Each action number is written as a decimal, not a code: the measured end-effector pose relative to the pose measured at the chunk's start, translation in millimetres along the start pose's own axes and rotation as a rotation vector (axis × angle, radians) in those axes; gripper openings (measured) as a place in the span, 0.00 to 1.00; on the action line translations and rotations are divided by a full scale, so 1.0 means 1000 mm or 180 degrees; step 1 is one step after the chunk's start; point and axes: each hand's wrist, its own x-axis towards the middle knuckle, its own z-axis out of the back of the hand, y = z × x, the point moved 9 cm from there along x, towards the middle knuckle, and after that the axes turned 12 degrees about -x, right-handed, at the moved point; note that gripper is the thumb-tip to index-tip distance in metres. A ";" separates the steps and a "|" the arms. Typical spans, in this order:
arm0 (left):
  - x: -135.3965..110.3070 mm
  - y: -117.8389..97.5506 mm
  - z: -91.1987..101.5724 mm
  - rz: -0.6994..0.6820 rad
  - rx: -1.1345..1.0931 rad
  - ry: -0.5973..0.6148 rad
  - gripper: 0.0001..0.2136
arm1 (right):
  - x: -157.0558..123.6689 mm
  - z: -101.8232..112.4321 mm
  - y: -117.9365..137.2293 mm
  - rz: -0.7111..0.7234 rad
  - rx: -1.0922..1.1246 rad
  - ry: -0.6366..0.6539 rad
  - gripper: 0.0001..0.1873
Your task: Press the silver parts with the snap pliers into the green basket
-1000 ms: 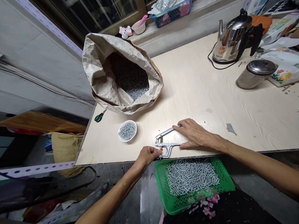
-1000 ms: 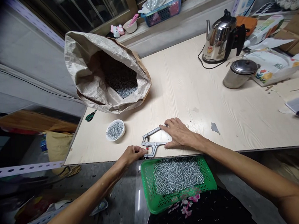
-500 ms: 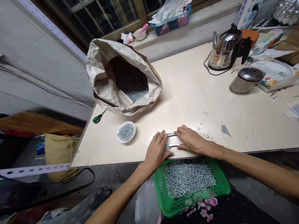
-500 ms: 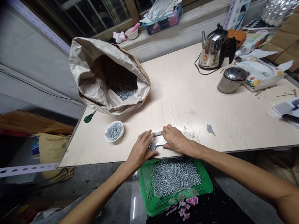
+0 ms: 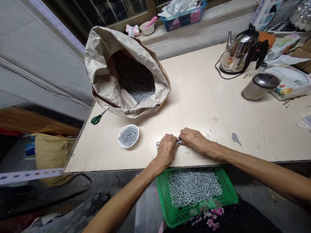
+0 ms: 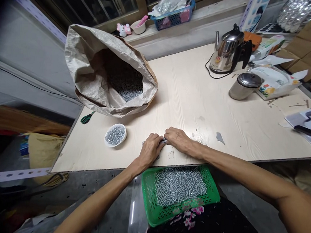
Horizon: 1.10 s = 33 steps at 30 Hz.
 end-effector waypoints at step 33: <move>-0.069 0.084 0.012 0.2292 -0.1191 0.0539 0.14 | -0.015 -0.002 0.031 0.0219 0.0094 -0.0823 0.09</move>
